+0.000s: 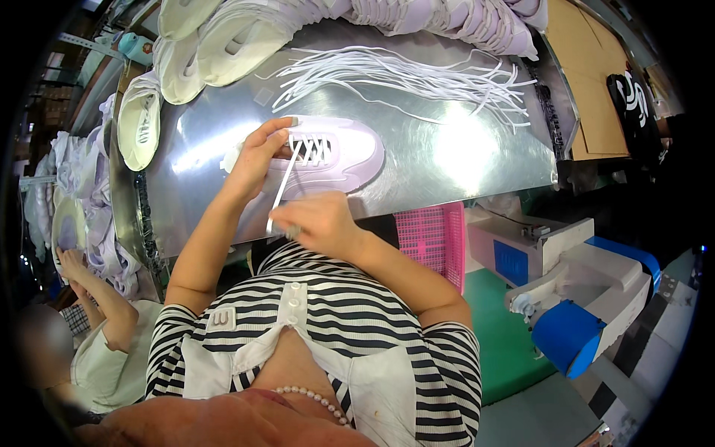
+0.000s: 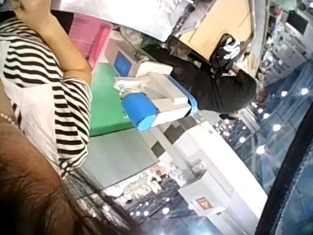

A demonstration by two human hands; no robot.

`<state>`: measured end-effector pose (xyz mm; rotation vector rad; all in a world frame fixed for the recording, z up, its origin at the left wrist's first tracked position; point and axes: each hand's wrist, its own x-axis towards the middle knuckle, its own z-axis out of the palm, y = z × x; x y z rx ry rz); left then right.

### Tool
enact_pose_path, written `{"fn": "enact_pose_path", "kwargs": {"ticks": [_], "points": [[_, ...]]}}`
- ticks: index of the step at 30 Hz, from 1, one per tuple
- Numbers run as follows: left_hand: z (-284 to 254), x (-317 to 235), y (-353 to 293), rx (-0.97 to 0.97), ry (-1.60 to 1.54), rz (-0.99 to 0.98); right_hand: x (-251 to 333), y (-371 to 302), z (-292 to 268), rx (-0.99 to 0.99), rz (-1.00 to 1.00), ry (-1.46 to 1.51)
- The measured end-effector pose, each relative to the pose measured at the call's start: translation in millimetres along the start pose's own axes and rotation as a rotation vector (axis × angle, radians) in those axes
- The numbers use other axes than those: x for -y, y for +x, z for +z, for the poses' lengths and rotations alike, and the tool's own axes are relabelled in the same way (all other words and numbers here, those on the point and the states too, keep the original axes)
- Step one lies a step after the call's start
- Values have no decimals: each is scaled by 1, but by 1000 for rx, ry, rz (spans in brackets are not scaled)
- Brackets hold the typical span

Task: The person laces white shoe uppers by threading white laces through eyelets and tying them.

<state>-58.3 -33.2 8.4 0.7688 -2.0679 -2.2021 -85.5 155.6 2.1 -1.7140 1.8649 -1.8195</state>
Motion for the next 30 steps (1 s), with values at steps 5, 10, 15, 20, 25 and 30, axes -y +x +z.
{"fn": "enact_pose_path", "kwargs": {"ticks": [5,10,15,20,25,30], "points": [[3,-13,-11,28,164,-17,-28,-7,1,-107,406,41],[-16,-12,-42,102,556,189,-19,-19,-33,-184,921,372],[-14,7,-71,-62,678,270,-18,-16,-7,-13,971,266],[-15,17,-65,-116,770,456,-23,-9,22,-76,854,-6],[-20,9,-60,-54,691,315,-24,9,15,-240,956,495],[-19,7,-60,2,626,380,-25,17,26,-328,928,465]]}}
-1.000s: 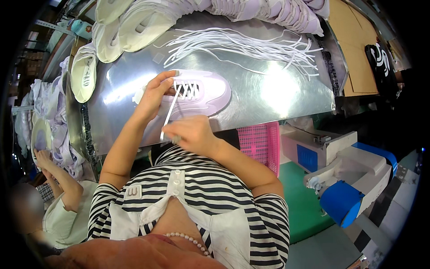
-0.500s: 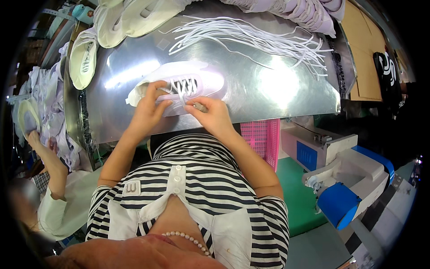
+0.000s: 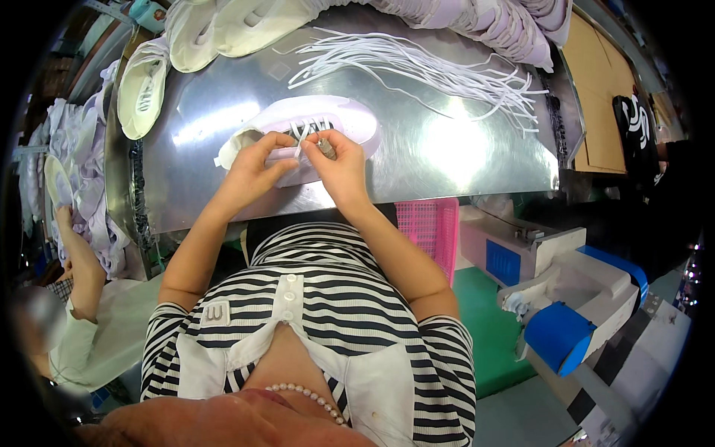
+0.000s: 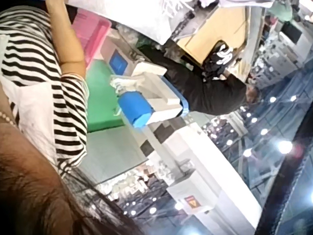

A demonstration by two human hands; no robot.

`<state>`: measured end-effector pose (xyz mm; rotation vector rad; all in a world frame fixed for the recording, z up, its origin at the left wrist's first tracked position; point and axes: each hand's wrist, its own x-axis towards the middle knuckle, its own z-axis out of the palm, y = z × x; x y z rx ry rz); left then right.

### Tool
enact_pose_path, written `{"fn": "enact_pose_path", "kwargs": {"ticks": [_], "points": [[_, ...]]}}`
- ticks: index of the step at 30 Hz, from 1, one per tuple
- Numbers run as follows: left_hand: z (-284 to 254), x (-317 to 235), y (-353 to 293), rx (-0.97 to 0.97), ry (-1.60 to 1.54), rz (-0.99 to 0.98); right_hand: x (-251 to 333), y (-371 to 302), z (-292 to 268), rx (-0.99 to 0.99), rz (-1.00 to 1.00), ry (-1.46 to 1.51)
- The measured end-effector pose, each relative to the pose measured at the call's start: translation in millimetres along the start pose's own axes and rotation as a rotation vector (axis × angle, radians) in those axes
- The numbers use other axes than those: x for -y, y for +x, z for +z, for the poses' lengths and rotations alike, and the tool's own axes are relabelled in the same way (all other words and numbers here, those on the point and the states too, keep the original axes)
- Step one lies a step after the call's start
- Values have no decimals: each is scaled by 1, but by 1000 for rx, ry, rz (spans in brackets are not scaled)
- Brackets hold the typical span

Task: The person laces white shoe uppers by threading white laces through eyelets and tying them.

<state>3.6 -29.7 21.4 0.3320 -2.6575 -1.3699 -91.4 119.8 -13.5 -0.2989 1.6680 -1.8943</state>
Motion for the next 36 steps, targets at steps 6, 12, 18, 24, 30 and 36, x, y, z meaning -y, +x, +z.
{"fn": "enact_pose_path", "kwargs": {"ticks": [6,12,18,24,30,36], "points": [[7,-3,0,-79,52,5,-5,-1,1,11,-52,-127],[9,-4,-2,-114,286,-45,-1,-27,-22,165,-160,-390],[8,-4,1,-108,225,-29,1,-21,-26,189,-165,-461],[9,-2,1,-54,281,67,7,-16,-23,217,-133,-480],[25,0,-7,-145,362,239,1,-3,-10,192,-106,-649],[15,-6,-4,-11,233,-19,44,-2,-56,151,-151,-472]]}}
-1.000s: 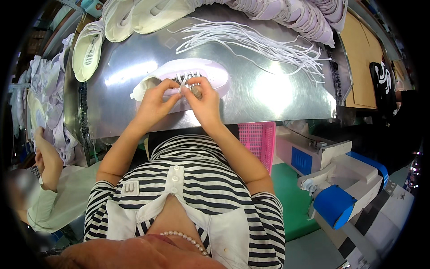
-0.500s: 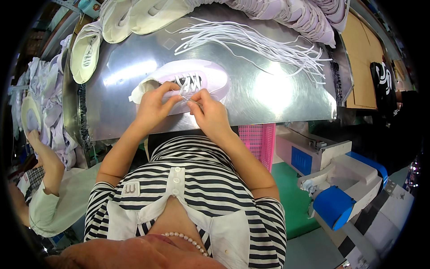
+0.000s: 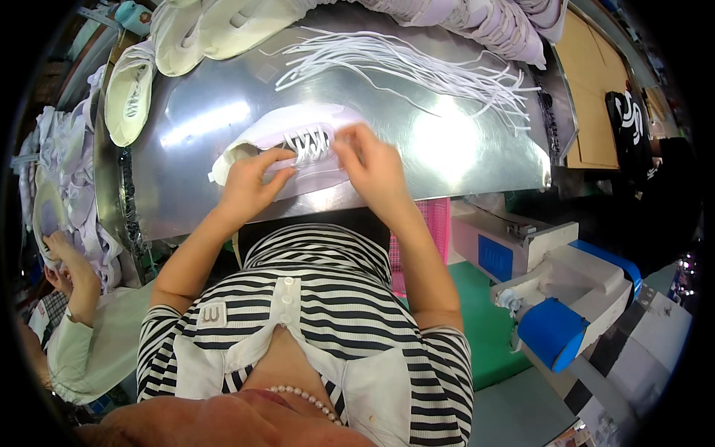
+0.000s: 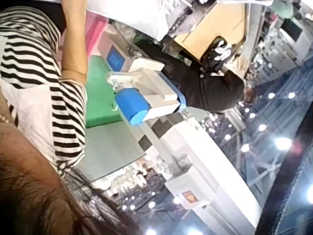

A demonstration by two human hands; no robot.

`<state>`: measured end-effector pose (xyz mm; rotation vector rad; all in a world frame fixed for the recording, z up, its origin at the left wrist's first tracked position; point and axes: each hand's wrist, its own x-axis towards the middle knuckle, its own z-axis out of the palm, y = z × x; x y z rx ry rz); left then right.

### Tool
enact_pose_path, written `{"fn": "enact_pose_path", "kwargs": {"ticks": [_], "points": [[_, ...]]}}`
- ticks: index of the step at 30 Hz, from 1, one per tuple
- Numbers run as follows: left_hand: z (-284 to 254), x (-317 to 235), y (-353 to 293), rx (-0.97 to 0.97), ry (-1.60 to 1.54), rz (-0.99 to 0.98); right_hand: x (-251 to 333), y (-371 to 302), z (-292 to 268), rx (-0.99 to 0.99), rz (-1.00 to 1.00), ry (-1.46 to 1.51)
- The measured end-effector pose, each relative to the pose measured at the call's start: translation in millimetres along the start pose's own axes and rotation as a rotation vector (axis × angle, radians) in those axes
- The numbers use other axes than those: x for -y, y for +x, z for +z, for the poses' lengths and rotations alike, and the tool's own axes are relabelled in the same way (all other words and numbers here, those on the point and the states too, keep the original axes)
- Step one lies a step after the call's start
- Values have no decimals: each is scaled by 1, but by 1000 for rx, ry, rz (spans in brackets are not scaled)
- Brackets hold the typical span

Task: The person laces white shoe uppers by threading white laces through eyelets and tying them.

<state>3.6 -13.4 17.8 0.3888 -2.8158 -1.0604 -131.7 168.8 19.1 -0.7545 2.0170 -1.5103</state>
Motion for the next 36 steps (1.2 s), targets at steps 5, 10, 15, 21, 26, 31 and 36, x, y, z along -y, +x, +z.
{"fn": "enact_pose_path", "kwargs": {"ticks": [5,10,15,21,26,31,36], "points": [[-20,3,3,205,144,30,-39,35,38,-357,-369,-413],[-36,4,-6,306,183,-27,-39,35,37,-353,-246,-310],[-38,7,3,261,-250,-64,-36,32,35,-303,-240,-261],[-38,26,27,489,-301,97,-36,32,34,-288,-246,-199],[-28,20,30,560,-284,45,-34,31,35,-290,-227,-220],[-34,24,29,601,139,233,-36,32,36,-344,-215,-290],[-38,16,4,211,155,340,-34,33,36,-340,-154,-228]]}}
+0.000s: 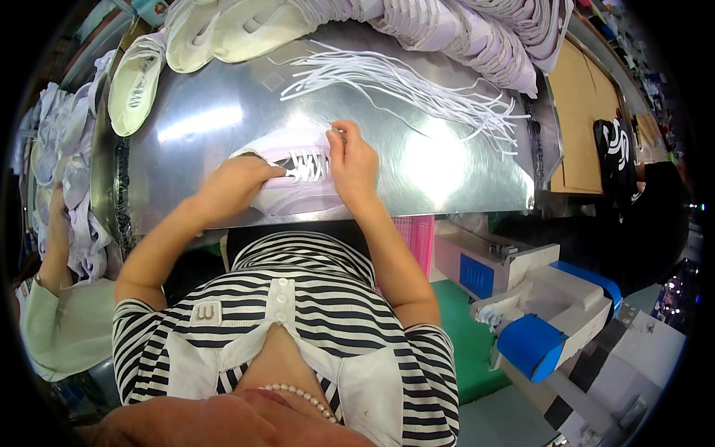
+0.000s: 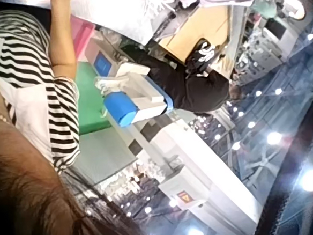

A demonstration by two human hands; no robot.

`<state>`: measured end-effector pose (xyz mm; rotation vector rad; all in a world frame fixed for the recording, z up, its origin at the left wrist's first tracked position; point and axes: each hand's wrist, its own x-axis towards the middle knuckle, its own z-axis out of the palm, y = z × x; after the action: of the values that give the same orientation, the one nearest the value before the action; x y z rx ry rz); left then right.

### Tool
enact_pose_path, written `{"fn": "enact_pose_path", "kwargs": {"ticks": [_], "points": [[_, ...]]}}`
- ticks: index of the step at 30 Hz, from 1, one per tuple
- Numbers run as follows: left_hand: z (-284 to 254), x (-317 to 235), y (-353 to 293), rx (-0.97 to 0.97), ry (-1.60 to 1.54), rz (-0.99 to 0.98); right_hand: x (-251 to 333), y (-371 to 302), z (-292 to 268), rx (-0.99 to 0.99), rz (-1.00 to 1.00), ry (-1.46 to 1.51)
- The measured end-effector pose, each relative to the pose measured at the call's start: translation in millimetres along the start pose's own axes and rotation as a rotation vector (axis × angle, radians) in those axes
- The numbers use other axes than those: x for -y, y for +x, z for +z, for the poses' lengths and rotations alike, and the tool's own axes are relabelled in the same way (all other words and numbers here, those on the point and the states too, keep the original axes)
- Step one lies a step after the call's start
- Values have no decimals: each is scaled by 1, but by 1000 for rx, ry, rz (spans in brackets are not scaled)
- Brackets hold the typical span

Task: The person laces white shoe uppers by threading white laces through eyelets and tying them.

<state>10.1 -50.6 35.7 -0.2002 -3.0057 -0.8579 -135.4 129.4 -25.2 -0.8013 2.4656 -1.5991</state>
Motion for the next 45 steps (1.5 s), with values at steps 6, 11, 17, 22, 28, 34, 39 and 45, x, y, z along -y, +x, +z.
{"fn": "enact_pose_path", "kwargs": {"ticks": [6,11,17,22,28,34,39,45], "points": [[48,-31,-82,-647,-300,-402,-4,-1,1,10,78,246],[62,-48,-86,-956,-1236,-675,13,-6,9,118,81,158],[54,-34,-92,-719,-1722,-758,22,-3,19,184,55,124],[34,-8,-68,-604,-2233,-425,42,15,26,276,179,530],[-87,18,-53,-1131,-1273,-466,42,35,39,416,137,504],[-143,234,-56,-1072,-204,-819,23,47,31,249,59,284],[-159,377,-36,-918,-207,-928,7,58,35,199,-165,12],[-131,385,-27,-1123,180,-525,10,101,30,71,-330,-197]]}}
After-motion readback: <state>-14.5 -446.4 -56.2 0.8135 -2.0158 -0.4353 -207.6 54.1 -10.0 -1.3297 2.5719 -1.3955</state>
